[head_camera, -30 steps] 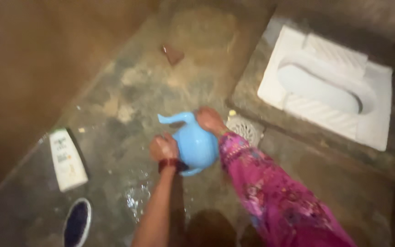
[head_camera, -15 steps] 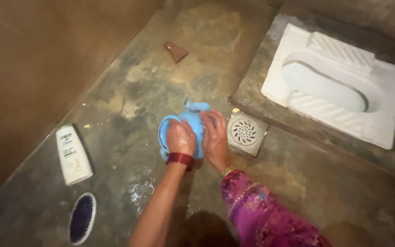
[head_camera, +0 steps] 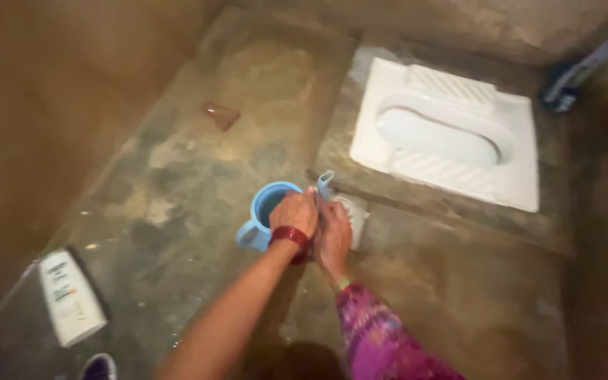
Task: The person washes and scrubs a small blue plastic pitcher by hand, using water and a small piece of cloth while crouching near a floor drain.
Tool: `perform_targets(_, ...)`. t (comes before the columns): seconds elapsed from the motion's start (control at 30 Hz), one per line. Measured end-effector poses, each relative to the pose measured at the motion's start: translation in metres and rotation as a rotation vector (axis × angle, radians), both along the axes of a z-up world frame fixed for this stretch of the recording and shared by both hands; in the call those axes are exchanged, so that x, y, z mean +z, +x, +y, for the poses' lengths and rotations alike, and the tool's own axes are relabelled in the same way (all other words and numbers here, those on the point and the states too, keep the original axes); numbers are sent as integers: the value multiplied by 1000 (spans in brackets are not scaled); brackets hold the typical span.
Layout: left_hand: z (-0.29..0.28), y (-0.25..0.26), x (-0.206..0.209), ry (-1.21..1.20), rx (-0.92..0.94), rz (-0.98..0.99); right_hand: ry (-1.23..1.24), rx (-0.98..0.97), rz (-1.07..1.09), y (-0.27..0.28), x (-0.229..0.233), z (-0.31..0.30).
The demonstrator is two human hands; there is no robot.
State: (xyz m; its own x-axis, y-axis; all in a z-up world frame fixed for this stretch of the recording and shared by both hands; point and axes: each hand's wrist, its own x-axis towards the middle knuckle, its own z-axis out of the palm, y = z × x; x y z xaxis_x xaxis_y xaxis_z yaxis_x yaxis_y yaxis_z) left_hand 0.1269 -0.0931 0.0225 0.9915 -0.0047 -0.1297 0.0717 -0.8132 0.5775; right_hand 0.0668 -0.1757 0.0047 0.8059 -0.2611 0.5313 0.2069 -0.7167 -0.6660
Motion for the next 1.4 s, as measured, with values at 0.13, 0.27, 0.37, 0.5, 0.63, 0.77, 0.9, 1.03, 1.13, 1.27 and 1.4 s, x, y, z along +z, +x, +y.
perform_targets(0.13, -29, -17, -6, 78, -97, -6, 440, -40, 50, 24, -47, -27)
perform_targets(0.27, -31, -16, -6, 116, -106, -30, 493, -34, -42, 30, -83, -21)
perform_targets(0.37, -36, -6, -1, 143, -99, -37, 452, 144, 88, 30, -69, -28)
perform_targets(0.5, -33, -12, 5, 91, -50, 60, 73, 139, 42, -4, -37, -38)
perform_targets(0.63, -35, -10, 5, 99, -39, 9, 64, 131, 21, -3, -37, -53)
perform_targets(0.77, -32, -13, 2, 107, -69, 6, 69, 77, 172, 25, -45, -47)
perform_targets(0.9, -30, -8, -1, 99, -80, -29, 95, 163, 100, 44, -51, -44)
perform_targets(1.03, -37, -12, 1, 102, -53, -28, 40, 159, 195, 38, -35, -48)
perform_targets(1.13, -36, -15, 6, 91, -31, -28, 184, 104, 236, 6, -26, -42)
perform_targets(1.27, -31, -15, 4, 90, -93, -53, 166, 80, 236, 3, -42, -45)
perform_targets(1.4, -31, -8, 0, 129, -116, -68, 0, 136, 238, 46, -49, -54)
